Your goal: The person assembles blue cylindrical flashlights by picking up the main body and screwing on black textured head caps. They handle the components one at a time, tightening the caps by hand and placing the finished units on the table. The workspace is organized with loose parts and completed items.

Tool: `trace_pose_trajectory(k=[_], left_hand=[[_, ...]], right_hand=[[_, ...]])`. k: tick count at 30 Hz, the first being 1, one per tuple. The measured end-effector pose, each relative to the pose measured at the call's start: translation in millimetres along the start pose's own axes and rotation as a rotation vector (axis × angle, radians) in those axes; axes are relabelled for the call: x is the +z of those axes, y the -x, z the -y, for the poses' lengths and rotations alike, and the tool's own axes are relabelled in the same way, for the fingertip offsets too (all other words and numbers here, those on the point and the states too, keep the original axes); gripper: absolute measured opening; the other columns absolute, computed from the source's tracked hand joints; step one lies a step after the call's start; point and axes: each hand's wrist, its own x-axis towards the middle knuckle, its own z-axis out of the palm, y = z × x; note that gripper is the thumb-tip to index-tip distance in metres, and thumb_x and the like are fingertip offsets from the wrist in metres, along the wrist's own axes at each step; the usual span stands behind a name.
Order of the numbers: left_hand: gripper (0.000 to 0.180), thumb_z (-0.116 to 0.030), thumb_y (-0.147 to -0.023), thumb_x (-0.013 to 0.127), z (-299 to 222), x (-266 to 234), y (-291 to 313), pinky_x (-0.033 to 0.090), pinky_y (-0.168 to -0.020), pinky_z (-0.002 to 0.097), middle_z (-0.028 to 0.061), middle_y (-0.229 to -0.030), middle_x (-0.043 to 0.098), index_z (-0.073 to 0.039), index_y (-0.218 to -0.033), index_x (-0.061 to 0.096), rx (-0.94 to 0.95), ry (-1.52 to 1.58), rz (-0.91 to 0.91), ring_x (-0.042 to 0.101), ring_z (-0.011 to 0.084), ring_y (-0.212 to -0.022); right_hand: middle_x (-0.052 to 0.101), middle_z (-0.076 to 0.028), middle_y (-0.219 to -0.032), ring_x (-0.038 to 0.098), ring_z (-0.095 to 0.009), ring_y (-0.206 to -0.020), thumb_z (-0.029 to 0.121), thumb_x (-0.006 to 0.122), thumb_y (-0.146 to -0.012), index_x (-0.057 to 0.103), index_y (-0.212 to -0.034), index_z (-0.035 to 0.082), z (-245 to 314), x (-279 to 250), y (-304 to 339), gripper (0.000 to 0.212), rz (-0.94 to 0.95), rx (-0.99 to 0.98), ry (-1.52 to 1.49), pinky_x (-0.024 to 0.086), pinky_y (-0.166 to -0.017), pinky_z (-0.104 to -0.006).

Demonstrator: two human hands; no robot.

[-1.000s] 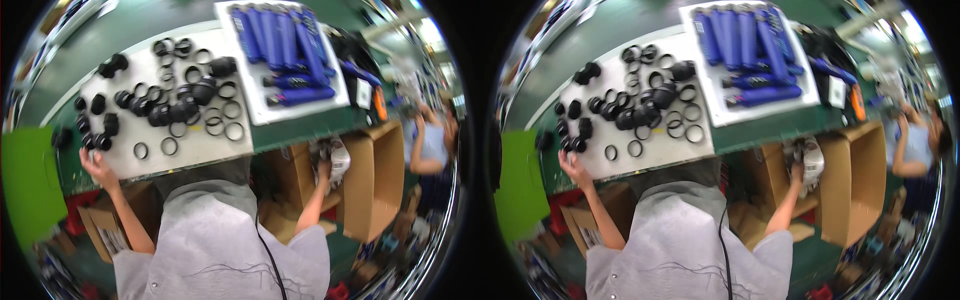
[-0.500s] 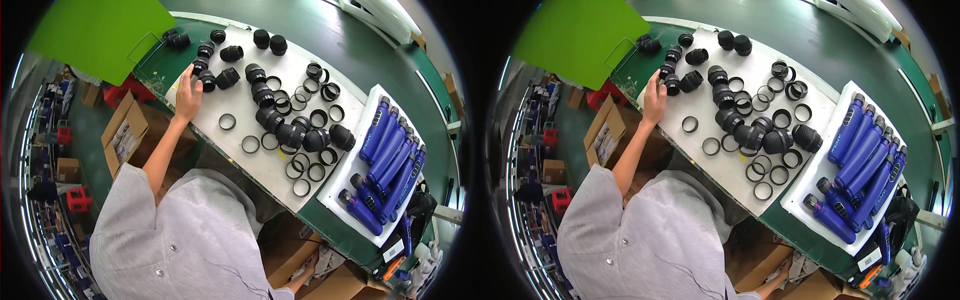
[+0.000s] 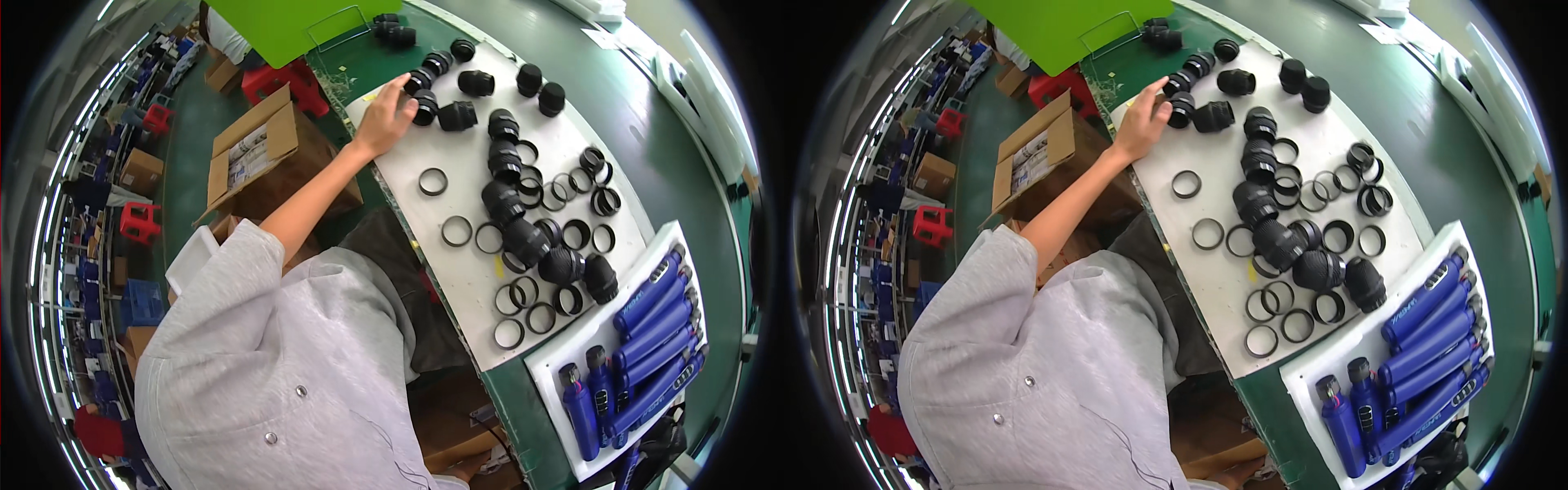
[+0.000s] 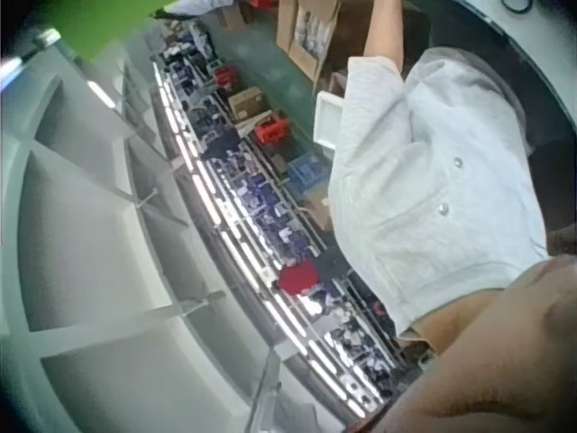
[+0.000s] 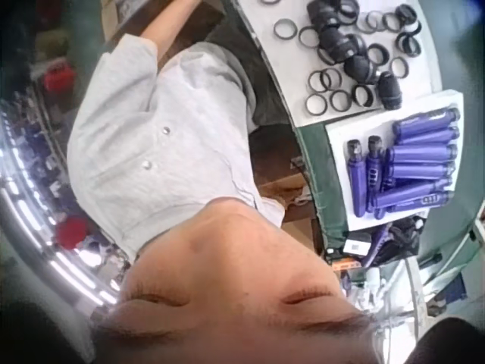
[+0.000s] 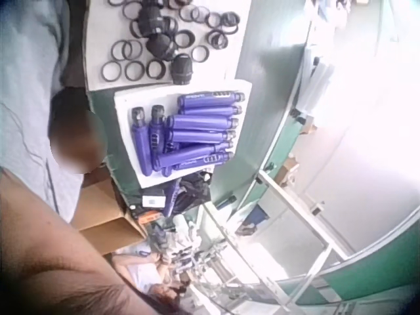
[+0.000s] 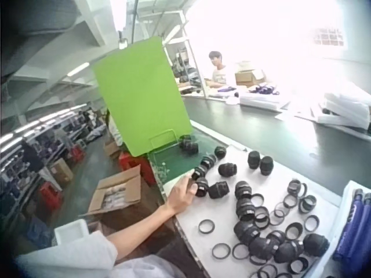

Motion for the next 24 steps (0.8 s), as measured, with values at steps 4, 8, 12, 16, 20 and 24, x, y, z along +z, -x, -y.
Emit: trace_pose_trajectory(k=[4,8,12,16,20,24], left_hand=[[0.06,-0.031,-0.096,0.057,-1.3,0.0,4.0,0.039,-0.111,0.0432,0.0305,-0.139,0.05,0.006,-0.141,0.043,0.055,-0.012,-0.034,0.049,0.0429,-0.131],[0.06,-0.031,-0.095,0.058,1.7,0.4,3.9,0.04,-0.11,0.0442,0.0304,-0.138,0.052,0.006,-0.141,0.045,0.066,0.003,-0.062,0.051,0.0431,-0.129],[0.058,-0.031,-0.094,0.058,-4.5,-1.7,4.6,0.043,-0.106,0.0438,0.0282,-0.134,0.056,0.001,-0.141,0.048,-0.006,0.047,-0.038,0.055,0.0428,-0.124],[0.059,-0.03,-0.094,0.057,-0.6,2.5,0.4,0.042,-0.107,0.0431,0.0273,-0.134,0.056,0.001,-0.143,0.046,0.031,0.033,-0.007,0.055,0.0417,-0.124],[0.06,-0.028,-0.095,0.057,-3.7,-2.6,2.0,0.041,-0.108,0.0423,0.0273,-0.136,0.054,0.001,-0.145,0.044,0.023,0.016,0.012,0.053,0.0408,-0.126],[0.06,-0.028,-0.095,0.056,-6.6,1.3,-0.4,0.04,-0.109,0.0422,0.0284,-0.137,0.054,0.001,-0.147,0.042,-0.005,0.033,0.017,0.053,0.0418,-0.128]], right_hand=[[0.055,-0.028,-0.131,0.053,-0.042,-0.121,0.037,0.049,-0.1,0.051,-0.131,-0.008,1.6,-9.3,20.3,0.055,-0.031,-0.075,-0.019,0.041,-0.103,-0.0439],[0.055,-0.027,-0.134,0.052,-0.041,-0.123,0.038,0.048,-0.101,0.049,-0.134,-0.008,-7.9,-20.9,44.6,0.056,-0.062,-0.127,-0.059,0.041,-0.104,-0.043],[0.054,-0.027,-0.136,0.052,-0.04,-0.125,0.039,0.048,-0.102,0.048,-0.136,-0.008,-30.5,-36.7,53.0,0.058,-0.084,-0.171,-0.092,0.041,-0.105,-0.0422],[0.053,-0.026,-0.138,0.052,-0.039,-0.127,0.04,0.048,-0.103,0.046,-0.139,-0.008,-33.9,-68.6,36.6,0.06,-0.122,-0.211,-0.14,0.04,-0.106,-0.0413],[0.052,-0.026,-0.141,0.051,-0.038,-0.128,0.041,0.047,-0.104,0.044,-0.141,-0.009,-46.3,-62.1,0.6,0.062,-0.055,-0.277,-0.188,0.04,-0.107,-0.0405],[0.046,-0.025,-0.146,0.045,-0.039,-0.133,0.043,0.047,-0.104,0.041,-0.145,-0.006,-16.3,-38.3,-9.7,0.064,0.191,-0.122,-0.321,0.038,-0.109,-0.0403]])
